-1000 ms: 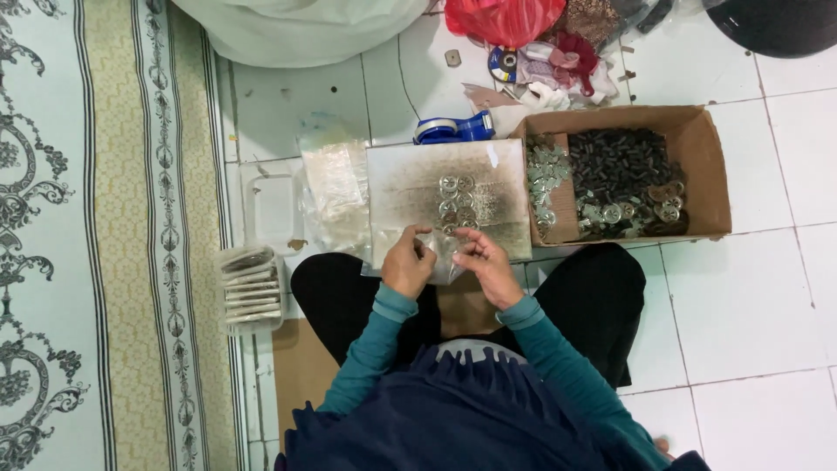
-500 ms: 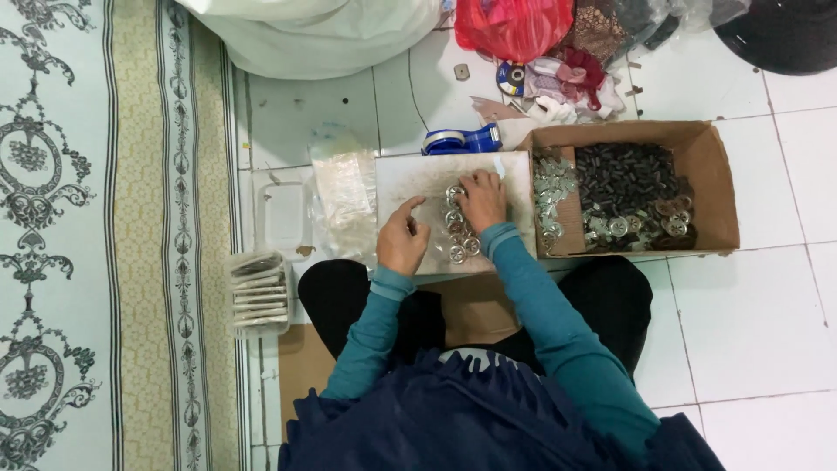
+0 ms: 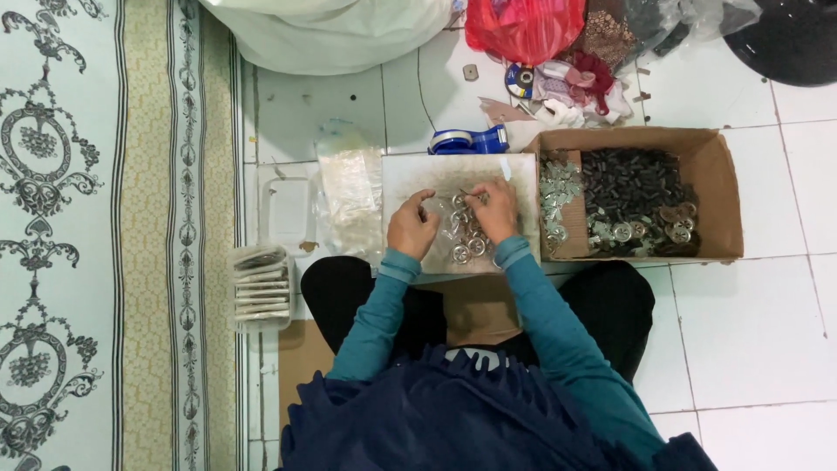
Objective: Sorting and bagging small metal decorative components from a bulk box into individual plastic bags.
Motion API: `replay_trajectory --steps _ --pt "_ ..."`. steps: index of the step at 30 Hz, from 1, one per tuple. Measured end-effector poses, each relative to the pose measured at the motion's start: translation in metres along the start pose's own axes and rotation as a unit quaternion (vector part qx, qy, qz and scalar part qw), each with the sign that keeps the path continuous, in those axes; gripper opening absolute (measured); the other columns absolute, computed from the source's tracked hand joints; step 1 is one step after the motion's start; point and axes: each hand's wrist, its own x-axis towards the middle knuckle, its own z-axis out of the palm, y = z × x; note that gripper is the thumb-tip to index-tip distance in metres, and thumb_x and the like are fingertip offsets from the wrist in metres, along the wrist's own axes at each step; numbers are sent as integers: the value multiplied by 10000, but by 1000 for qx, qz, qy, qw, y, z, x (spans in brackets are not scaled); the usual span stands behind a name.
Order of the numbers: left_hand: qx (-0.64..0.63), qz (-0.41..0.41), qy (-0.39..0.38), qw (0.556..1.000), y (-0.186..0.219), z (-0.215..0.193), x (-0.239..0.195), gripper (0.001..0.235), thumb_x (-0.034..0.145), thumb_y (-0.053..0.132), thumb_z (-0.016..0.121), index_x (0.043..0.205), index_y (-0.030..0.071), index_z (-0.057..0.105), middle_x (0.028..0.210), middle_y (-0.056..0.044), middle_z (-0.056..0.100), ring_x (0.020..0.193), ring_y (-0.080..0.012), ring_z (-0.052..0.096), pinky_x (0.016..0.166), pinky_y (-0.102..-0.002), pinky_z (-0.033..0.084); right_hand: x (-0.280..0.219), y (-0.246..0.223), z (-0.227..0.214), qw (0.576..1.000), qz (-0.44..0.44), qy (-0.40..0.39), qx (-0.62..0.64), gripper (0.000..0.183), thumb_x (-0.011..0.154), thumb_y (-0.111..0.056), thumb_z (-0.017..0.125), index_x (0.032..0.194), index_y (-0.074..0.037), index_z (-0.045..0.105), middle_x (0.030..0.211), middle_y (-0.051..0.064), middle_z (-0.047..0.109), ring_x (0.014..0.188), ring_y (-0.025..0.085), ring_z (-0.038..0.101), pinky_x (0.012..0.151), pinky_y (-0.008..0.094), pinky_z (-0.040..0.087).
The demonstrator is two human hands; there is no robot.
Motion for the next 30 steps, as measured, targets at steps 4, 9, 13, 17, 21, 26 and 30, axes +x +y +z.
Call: replay_trajectory --steps 4,9,13,17,21,26,30 --pt "0 -3 -15 1000 -10 10 8 499 854 175 596 1346 175 680 835 -103 697 848 -291 727 753 -455 598 -24 -18 -32 963 98 1 251 230 836 -324 877 976 -175 771 963 37 693 969 207 637 852 318 514" --pt "-2 -8 -15 1000 -11 18 13 497 853 176 598 1342 184 685 828 -116 714 852 -318 733 754 -482 599 -46 -67 -70 910 131 -32 392 253 846 -299 882 1007 -145 763 920 20 669 847 121 605 770 282 512" --pt "-10 8 -20 1000 -5 14 9 489 865 147 584 1346 131 671 839 -152 708 850 -340 725 739 -490 601 -53 -68 -52 928 93 -53 356 206 831 -208 883 974 -110 772 881 54 690 822 145 679 735 289 556" --pt "-11 15 -15 1000 -6 10 8 488 858 148 604 1340 127 677 837 -160 715 852 -346 729 721 -494 601 -56 -64 -33 938 64 -48 338 197 788 -179 903 942 -122 795 857 47 739 834 129 705 747 288 578" --pt "-11 20 -13 1000 -1 2 3 479 859 155 609 1332 135 683 840 -151 716 851 -344 729 717 -497 602 -57 -80 -47 939 56 -53 334 182 824 -160 880 987 -117 810 879 82 763 833 143 703 732 302 582" --pt "11 99 28 995 33 -18 -20 524 883 -40 555 1350 183 640 1012 -126 602 891 -383 707 770 -510 619 -49 -87 -62 940 42 -81 329 164 911 -65 757 1066 -80 810 883 127 769 781 153 701 628 298 605" --pt "24 143 43 988 58 -40 -37 495 879 -98 581 1237 231 669 1190 -118 482 954 -440 703 803 -555 625 -37 -110 -89 940 22 -66 333 198 913 -47 749 1104 -66 798 906 124 776 771 139 695 612 291 605"
